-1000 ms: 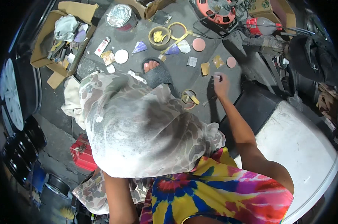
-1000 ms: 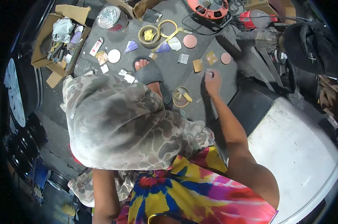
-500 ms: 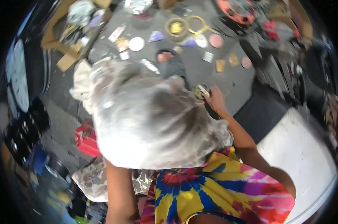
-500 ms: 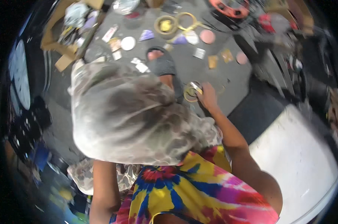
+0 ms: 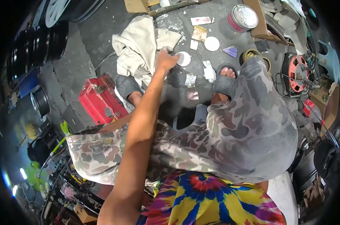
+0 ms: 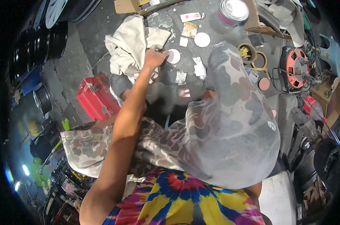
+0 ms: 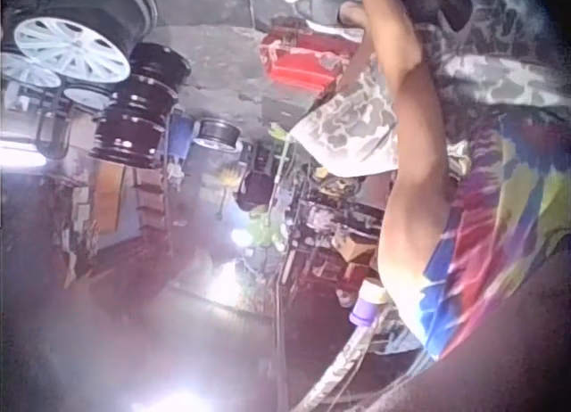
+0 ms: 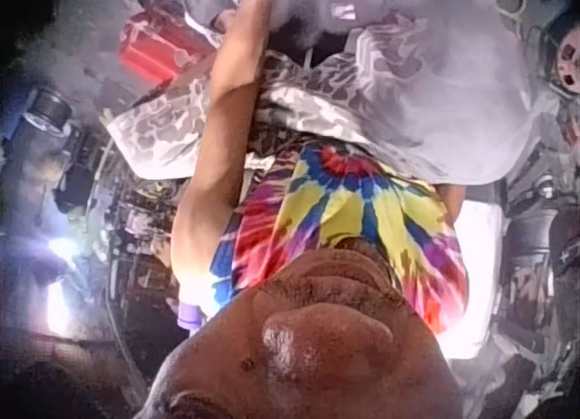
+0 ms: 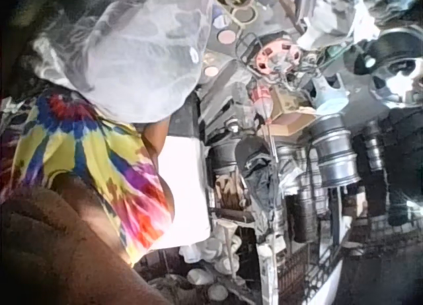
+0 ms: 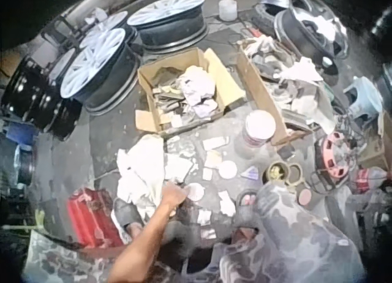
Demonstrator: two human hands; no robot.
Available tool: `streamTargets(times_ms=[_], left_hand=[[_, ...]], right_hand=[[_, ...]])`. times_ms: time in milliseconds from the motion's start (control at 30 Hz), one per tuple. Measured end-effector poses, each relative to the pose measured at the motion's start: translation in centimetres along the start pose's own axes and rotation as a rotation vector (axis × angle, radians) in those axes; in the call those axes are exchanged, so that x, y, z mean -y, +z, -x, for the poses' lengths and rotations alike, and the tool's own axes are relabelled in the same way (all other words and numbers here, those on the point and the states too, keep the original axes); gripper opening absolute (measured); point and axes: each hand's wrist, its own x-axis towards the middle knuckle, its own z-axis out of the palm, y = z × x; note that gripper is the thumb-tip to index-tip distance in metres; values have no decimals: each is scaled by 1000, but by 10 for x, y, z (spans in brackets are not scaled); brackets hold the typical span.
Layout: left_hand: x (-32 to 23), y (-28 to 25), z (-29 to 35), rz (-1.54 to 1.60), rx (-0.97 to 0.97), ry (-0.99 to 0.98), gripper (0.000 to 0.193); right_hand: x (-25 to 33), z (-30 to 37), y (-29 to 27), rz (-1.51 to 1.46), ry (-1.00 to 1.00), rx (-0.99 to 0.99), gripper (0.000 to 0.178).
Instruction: Sanding and applying filler to a car wheel center cap for restoration.
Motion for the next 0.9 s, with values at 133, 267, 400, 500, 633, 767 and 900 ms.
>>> streamTargets(times_ms=[133,267,400,500,633,767,900], left_hand=[[-48,-12,-1,77,-34,245,42],[-106,-19,-14,-51,-100,570,50],[-212,14,-10,-180,-63,851,73],[-264,35,-27,-312,40,979,89],[-262,82,-100,-418,-28,1070,67],[-303,100,-75,-572,69,1105,56],[-307,101,-58,-634,-18,1108,51]], right_hand=[[48,-43,-41,-122,-44,-59,25],[112,-95,-38,-251,-175,-90,25],[156,-134,-59,-277,-127,-191,24],[171,-143,-66,-366,-183,-257,24],[171,-155,-50,-395,-199,-307,25],[133,-154,-75,-393,-144,-461,24],[132,-155,-84,-448,-157,-503,21]])
